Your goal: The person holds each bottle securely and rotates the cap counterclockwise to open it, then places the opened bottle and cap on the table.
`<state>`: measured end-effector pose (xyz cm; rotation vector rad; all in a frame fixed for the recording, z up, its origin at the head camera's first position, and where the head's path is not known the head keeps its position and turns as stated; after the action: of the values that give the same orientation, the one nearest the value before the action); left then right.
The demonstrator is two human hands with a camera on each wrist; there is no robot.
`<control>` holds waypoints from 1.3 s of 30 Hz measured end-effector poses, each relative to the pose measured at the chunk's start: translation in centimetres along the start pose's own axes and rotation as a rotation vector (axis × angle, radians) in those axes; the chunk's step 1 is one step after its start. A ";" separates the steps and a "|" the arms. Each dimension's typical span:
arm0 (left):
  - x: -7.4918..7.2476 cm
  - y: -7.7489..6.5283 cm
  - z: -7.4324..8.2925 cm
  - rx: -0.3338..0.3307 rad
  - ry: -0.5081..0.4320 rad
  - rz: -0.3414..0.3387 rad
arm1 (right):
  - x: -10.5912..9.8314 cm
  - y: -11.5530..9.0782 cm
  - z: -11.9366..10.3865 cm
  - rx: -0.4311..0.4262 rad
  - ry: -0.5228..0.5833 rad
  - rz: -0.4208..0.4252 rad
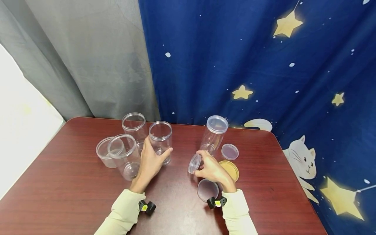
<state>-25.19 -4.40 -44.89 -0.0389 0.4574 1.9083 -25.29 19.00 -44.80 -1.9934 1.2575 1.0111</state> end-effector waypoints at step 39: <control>-0.1 0.0 0.1 0.095 -0.076 0.083 | 1.9 1.0 0.5 0.154 -0.315 0.039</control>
<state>-25.12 -4.45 -44.75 0.1165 0.5042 1.9592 -25.87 18.05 -46.70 -1.6252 1.1661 1.1568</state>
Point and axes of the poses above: each hand's wrist, its own y-axis towards the middle knuckle, its own x-axis out of the palm, z = x × y, the point moved 3 cm from there along y, towards the middle knuckle, and after that the axes turned 13 degrees about -y, right-handed, at the moved point
